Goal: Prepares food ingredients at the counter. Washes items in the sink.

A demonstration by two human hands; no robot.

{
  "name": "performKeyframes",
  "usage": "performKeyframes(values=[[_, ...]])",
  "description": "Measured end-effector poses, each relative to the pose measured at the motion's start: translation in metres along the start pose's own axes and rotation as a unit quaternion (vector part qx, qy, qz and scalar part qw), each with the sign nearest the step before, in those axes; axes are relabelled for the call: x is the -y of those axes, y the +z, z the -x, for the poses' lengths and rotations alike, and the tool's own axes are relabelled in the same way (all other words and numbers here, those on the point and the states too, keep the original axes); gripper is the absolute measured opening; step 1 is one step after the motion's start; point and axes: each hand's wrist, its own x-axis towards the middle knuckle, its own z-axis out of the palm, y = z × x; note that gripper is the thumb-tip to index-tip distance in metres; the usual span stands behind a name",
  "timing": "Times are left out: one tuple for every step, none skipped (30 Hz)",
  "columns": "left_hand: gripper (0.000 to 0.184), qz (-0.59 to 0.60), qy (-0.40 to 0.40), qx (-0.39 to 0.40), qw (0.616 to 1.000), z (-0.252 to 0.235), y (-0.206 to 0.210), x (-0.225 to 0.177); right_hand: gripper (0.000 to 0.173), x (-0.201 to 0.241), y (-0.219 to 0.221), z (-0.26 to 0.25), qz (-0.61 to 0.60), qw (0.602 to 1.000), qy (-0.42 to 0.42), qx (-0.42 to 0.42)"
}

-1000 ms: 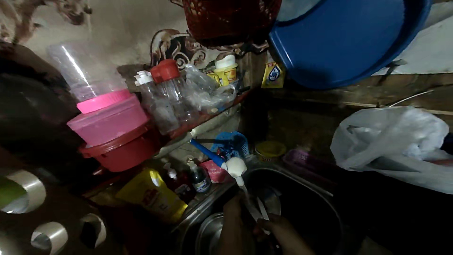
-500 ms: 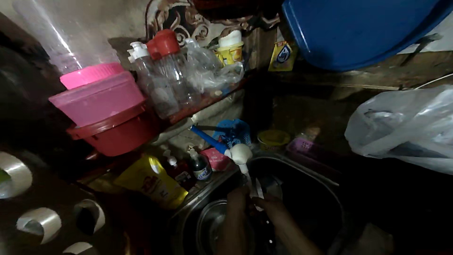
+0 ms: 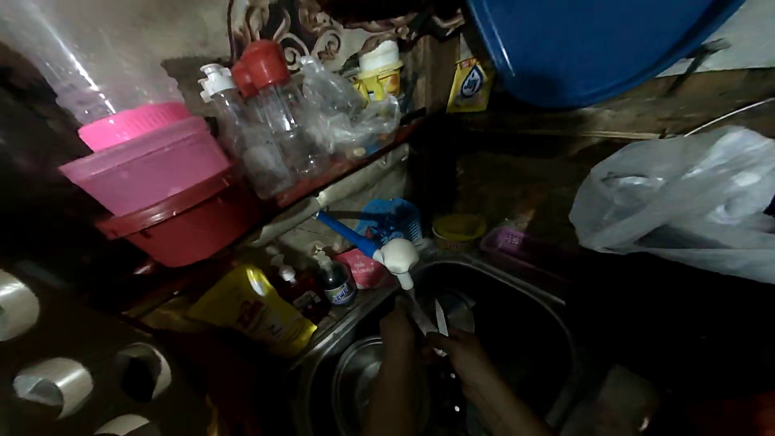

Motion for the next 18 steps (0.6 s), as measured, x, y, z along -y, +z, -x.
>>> performKeyframes(values=[[0.052, 0.022, 0.003, 0.019, 1.0, 0.002, 0.002, 0.003, 0.02, 0.0, 0.0, -0.002, -0.002, 1.0, -0.003, -0.01], [0.048, 0.041, 0.009, 0.051, 0.998, 0.003, 0.002, 0.007, 0.021, 0.001, 0.0, -0.004, -0.005, 1.0, -0.007, -0.02], [0.04, 0.055, 0.008, 0.08, 0.995, 0.005, 0.002, 0.009, 0.021, 0.003, 0.0, -0.005, -0.008, 1.0, -0.009, -0.027], [0.034, 0.061, 0.001, 0.093, 0.994, 0.006, 0.002, 0.011, 0.021, 0.004, 0.0, -0.004, -0.009, 0.999, -0.009, -0.03], [0.03, 0.073, -0.007, 0.091, 0.993, 0.007, 0.003, 0.012, 0.021, 0.005, 0.0, -0.003, -0.006, 1.0, -0.008, -0.026], [0.027, 0.085, -0.015, 0.079, 0.993, 0.006, 0.003, 0.013, 0.02, 0.004, 0.0, -0.003, -0.008, 1.0, -0.01, -0.02], [0.026, 0.089, -0.021, 0.068, 0.993, 0.005, 0.002, 0.014, 0.019, 0.002, -0.001, -0.002, -0.01, 1.0, -0.013, -0.013], [0.025, 0.089, -0.025, 0.058, 0.994, 0.004, 0.001, 0.013, 0.02, 0.001, -0.002, -0.002, -0.008, 1.0, -0.012, -0.006], [0.023, 0.087, -0.026, 0.047, 0.995, 0.002, -0.001, 0.012, 0.02, 0.001, -0.003, -0.001, -0.004, 1.0, -0.012, 0.0], [0.022, 0.087, -0.025, 0.039, 0.995, 0.0, -0.002, 0.012, 0.021, 0.0, -0.002, 0.0, -0.003, 1.0, -0.012, 0.003], [0.022, 0.09, -0.024, 0.03, 0.995, -0.002, -0.003, 0.013, 0.021, -0.002, -0.002, 0.0, -0.008, 1.0, -0.013, 0.002], [0.023, 0.098, -0.024, 0.015, 0.995, -0.004, -0.002, 0.012, 0.02, -0.003, -0.001, 0.0, -0.009, 1.0, -0.011, 0.002], [0.026, 0.106, -0.023, 0.002, 0.994, -0.005, -0.002, 0.012, 0.02, -0.003, -0.001, 0.002, -0.009, 1.0, -0.008, 0.002], [0.032, 0.111, -0.024, -0.006, 0.994, -0.007, -0.002, 0.011, 0.019, -0.002, -0.001, 0.003, -0.006, 1.0, -0.006, 0.003], [0.038, 0.113, -0.026, -0.008, 0.993, -0.008, -0.003, 0.011, 0.019, -0.003, -0.002, 0.002, -0.006, 1.0, -0.006, 0.004], [0.044, 0.112, -0.028, 0.002, 0.993, -0.009, -0.003, 0.01, 0.019, -0.003, -0.002, 0.001, -0.011, 1.0, -0.009, 0.002], [0.046, 0.108, -0.026, 0.028, 0.993, -0.008, -0.004, 0.01, 0.019, -0.003, -0.003, -0.001, -0.016, 1.0, -0.013, -0.001], [0.043, 0.101, -0.02, 0.069, 0.992, -0.007, -0.004, 0.011, 0.019, -0.003, -0.003, -0.004, -0.022, 1.0, -0.017, -0.006]])
